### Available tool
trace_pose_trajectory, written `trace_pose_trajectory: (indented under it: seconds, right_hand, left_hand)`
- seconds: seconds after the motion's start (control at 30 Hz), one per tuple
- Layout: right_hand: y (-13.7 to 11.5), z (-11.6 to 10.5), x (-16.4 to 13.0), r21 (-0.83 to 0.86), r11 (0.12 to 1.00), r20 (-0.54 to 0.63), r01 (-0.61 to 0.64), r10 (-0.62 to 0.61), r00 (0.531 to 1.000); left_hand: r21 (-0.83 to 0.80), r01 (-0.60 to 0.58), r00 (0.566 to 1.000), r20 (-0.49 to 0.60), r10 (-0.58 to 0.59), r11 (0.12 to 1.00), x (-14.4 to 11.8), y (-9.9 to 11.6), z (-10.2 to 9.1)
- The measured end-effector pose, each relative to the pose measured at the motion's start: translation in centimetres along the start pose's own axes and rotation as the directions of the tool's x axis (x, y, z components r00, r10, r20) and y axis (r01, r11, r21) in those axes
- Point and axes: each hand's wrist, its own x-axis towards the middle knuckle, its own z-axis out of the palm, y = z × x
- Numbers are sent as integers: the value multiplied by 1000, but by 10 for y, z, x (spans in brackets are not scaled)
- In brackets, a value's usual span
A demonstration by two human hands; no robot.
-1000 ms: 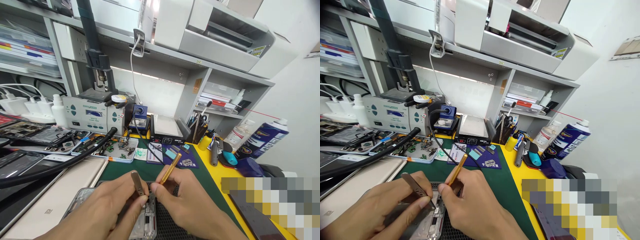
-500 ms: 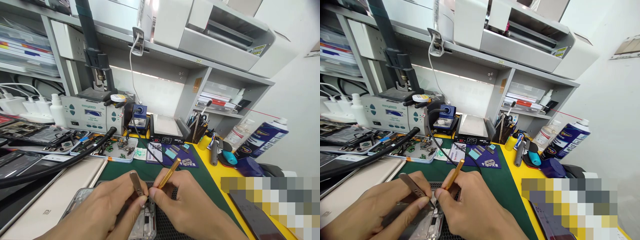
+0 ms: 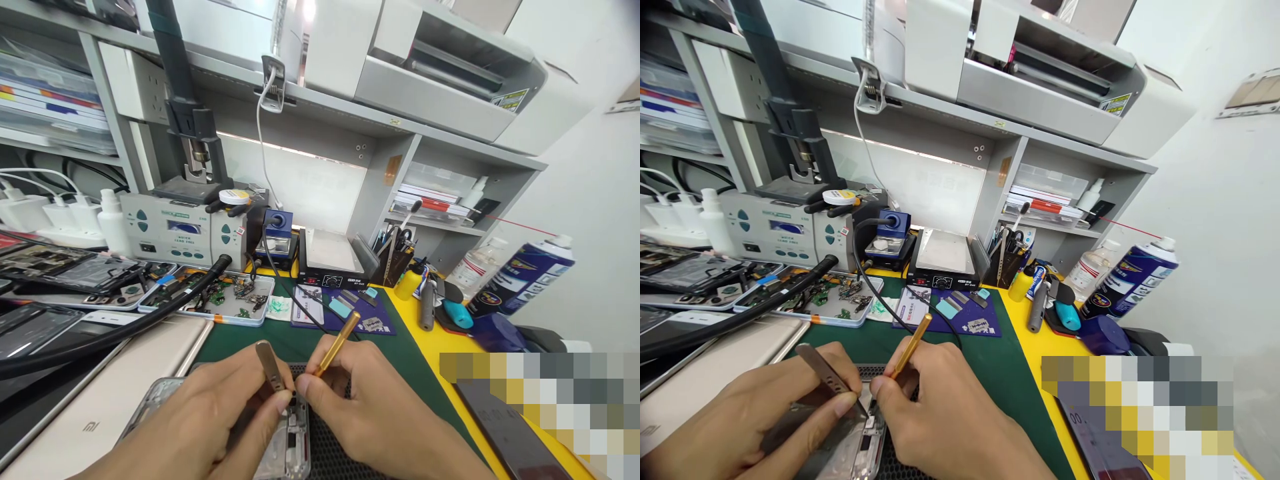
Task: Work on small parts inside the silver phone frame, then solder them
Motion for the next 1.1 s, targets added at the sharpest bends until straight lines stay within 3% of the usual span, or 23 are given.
trace_pose_trajectory:
  seconds: [0.1,0.57,0.87,1.1]
  right_hand:
    - [-3,1,0,6,1000,-1,-17,17,1000]
    - [-4,2,0,29,998,-6,-58,58,998]
    - [2,2,0,41,998,-64,44,-41,997]
    - [6,4,1,45,999,-11,29,-28,1000]
  left_hand:
    - [41,-11,1000,-25,13,999,1,-2,1]
    - [-65,-72,996,-49,69,995,13,2,-2]
    - [-12,-47,998,-45,47,999,6,0,3]
    - [-25,-10,1000,-8,9,1000,2,0,1]
